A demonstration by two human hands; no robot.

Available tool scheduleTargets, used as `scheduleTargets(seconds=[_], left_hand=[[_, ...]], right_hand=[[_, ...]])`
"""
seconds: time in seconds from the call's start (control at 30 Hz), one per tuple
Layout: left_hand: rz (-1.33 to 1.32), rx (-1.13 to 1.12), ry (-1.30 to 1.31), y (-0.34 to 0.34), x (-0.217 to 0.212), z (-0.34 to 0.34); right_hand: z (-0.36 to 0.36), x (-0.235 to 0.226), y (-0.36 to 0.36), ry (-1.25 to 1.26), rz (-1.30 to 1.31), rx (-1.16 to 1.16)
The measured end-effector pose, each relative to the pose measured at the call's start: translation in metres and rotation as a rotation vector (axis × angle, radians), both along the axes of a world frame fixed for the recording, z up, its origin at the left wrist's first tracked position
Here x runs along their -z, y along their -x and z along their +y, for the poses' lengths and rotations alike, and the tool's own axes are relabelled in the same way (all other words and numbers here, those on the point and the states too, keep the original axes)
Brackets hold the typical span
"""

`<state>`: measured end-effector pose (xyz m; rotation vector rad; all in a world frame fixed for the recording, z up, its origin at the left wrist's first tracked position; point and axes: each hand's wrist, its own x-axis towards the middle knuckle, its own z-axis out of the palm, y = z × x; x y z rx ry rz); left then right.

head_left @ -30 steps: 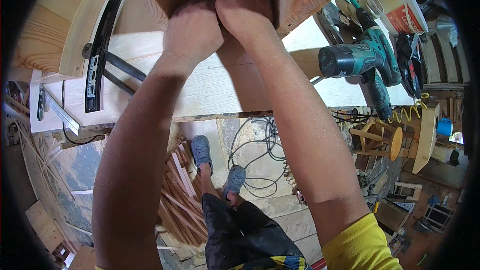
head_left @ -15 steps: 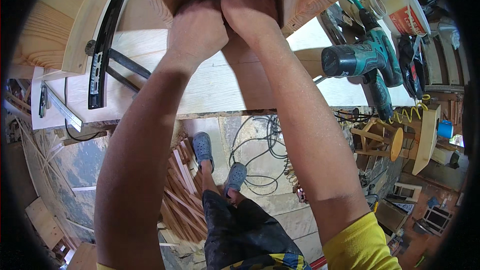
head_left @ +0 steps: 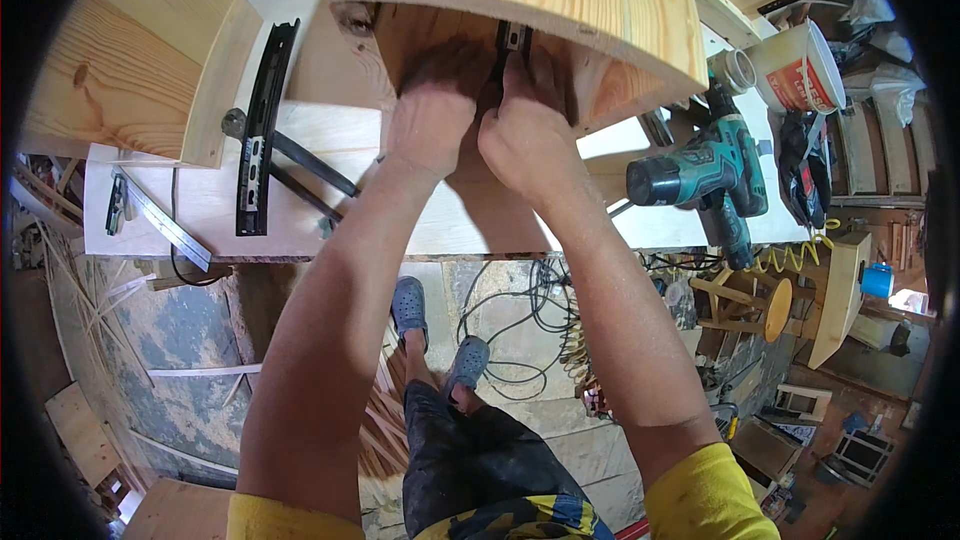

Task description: Measuring, marking, and drilling a wooden assembly using a combination square and power drill with a flexible extension.

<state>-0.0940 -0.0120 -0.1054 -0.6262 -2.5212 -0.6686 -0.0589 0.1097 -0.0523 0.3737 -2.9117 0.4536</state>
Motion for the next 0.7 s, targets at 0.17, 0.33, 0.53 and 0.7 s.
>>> scheduleTargets(seconds=[0.17, 0.33, 0.53, 0.7], left_hand=[[-0.031, 0.019, -0.089, -0.004, -0.001, 0.0], [-0.101, -0.006, -0.149, -0.009, -0.006, 0.001], [-0.328, -0.013, -0.081, -0.007, 0.002, -0.005], [-0.35, -0.029, -0.109, -0.004, 0.006, -0.002]], right_hand=[[-0.003, -0.013, 0.023, 0.15, -0.189, 0.083], [-0.01, -0.011, 0.034, 0.299, -0.259, 0.188], [-0.015, 0.002, 0.033, 0.295, -0.096, 0.2], [-0.014, 0.005, 0.039, 0.306, -0.081, 0.194]])
